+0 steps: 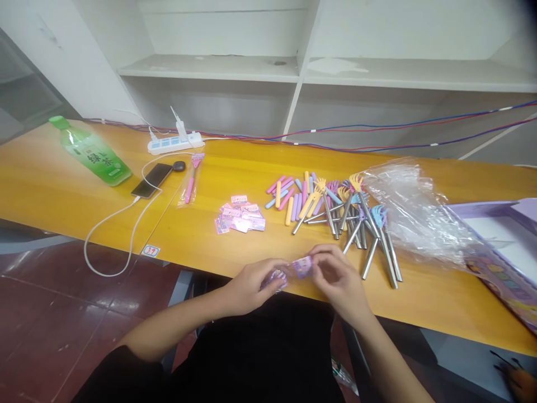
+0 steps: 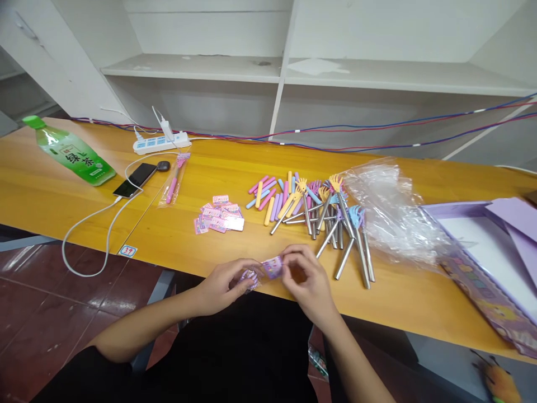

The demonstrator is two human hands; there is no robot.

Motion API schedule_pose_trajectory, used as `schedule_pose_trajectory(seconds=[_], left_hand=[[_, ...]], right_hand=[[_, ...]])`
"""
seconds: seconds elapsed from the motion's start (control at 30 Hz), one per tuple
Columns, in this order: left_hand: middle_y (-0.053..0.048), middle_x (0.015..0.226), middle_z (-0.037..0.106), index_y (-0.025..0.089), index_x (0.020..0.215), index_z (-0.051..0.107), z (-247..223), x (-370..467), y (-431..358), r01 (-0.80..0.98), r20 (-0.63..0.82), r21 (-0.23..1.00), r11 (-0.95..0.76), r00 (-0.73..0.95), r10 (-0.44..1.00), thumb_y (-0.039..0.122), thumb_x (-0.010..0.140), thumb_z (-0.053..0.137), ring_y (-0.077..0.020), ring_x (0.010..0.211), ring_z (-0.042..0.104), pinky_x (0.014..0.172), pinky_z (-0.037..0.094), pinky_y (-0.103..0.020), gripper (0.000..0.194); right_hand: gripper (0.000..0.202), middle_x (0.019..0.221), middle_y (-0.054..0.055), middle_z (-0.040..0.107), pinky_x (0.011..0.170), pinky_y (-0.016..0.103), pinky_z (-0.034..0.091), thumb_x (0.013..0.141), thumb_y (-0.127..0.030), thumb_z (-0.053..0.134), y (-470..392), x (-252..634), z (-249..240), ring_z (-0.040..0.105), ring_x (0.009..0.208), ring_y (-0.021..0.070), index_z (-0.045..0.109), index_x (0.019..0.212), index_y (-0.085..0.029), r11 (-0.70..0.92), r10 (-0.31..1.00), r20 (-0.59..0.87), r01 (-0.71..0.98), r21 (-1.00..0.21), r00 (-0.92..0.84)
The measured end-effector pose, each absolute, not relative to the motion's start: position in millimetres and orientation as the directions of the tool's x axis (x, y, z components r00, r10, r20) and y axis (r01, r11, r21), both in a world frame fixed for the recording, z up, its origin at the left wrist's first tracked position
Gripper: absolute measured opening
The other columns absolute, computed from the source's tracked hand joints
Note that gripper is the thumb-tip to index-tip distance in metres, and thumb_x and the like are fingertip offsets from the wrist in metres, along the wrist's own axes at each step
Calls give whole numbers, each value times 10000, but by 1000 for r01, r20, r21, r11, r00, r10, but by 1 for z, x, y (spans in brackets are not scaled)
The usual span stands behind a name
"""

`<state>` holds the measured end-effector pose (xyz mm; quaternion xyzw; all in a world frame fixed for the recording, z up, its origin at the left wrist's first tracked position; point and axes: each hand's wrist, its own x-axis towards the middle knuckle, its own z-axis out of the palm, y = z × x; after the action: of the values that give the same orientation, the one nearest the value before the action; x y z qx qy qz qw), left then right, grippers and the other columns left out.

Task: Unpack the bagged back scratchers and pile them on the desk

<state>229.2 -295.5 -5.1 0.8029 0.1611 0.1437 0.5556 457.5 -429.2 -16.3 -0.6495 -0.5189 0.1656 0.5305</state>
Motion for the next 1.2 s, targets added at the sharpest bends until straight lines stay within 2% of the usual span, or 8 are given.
schedule_pose_trajectory(seconds=[0.1, 0.2, 0.37, 0.5, 0.6, 0.73, 0.93, 1.2], left_hand=[[-114, 1333, 727, 211, 1443, 610, -6, 228, -295, 107, 41, 946, -307, 898, 439, 390, 1071, 589, -217, 1073, 722, 942, 555, -333, 413], [-122, 1341, 717, 212, 1448, 601, -8, 227, -296, 107, 21, 959, -261, 897, 442, 416, 1074, 586, -215, 1057, 723, 913, 561, -331, 427], [-96, 1152, 721, 211, 1429, 581, -15, 227, -298, 90, -36, 992, -92, 879, 475, 462, 1071, 599, -144, 789, 674, 698, 534, -268, 438], [4, 937, 608, 210, 1331, 547, -7, 224, -291, -68, -103, 962, 266, 810, 577, 550, 1024, 666, -36, 496, 421, 466, 358, -207, 473], [6, 1012, 581, 232, 1248, 536, 9, 221, -284, -304, -34, 898, 317, 671, 741, 521, 993, 730, -20, 524, 436, 481, 373, -194, 431], [-18, 1096, 606, 257, 1304, 509, 22, 219, -290, -381, 3, 894, 237, 533, 846, 481, 992, 743, -62, 659, 549, 624, 499, -221, 449], [-116, 1353, 620, 246, 1500, 487, 8, 217, -296, -232, 60, 962, 141, 687, 724, 505, 1035, 673, -222, 1215, 635, 1097, 507, -383, 565], [-88, 1026, 705, 172, 1284, 564, -17, 226, -292, -73, -37, 907, 415, 967, 252, 495, 973, 779, -166, 773, 724, 759, 597, -335, 498]], right_hand=[[188, 917, 39, 616, 658, 288, 502, 996, -378, 674, -415, 473, -7, 611, 778, 164, 633, 875, -240, 61, 750, 297, 385, -921, 591], [269, 675, -45, 496, 471, 246, 337, 997, -499, 666, -376, 474, 7, 417, 511, 107, 586, 944, -247, 0, 811, 117, 200, -980, 573], [491, 905, 25, 640, 524, 276, 455, 897, -648, 721, -301, 448, 24, 575, 606, 135, 614, 1117, -223, -17, 916, 48, 159, -987, 398], [557, 1111, 73, 646, 556, 283, 478, 973, -758, 543, -307, 431, 13, 605, 724, 155, 613, 1188, -249, 50, 888, 87, 92, -994, 452], [580, 1034, 61, 644, 489, 263, 409, 1017, -772, 441, -348, 405, 0, 509, 622, 126, 613, 1170, -239, -19, 926, -31, -37, -999, 375], [475, 996, 46, 686, 537, 267, 458, 1016, -650, 600, -395, 350, -7, 518, 623, 122, 577, 1251, -238, -112, 994, -112, -78, -991, -4], [374, 818, 22, 662, 521, 271, 452, 1011, -582, 656, -398, 348, 8, 541, 598, 131, 614, 1044, -211, -35, 981, -41, -36, -999, 188], [297, 982, 44, 703, 501, 265, 419, 1042, -526, 635, -404, 413, 47, 503, 563, 100, 625, 1095, -235, 215, 836, 149, -66, -974, 528]])
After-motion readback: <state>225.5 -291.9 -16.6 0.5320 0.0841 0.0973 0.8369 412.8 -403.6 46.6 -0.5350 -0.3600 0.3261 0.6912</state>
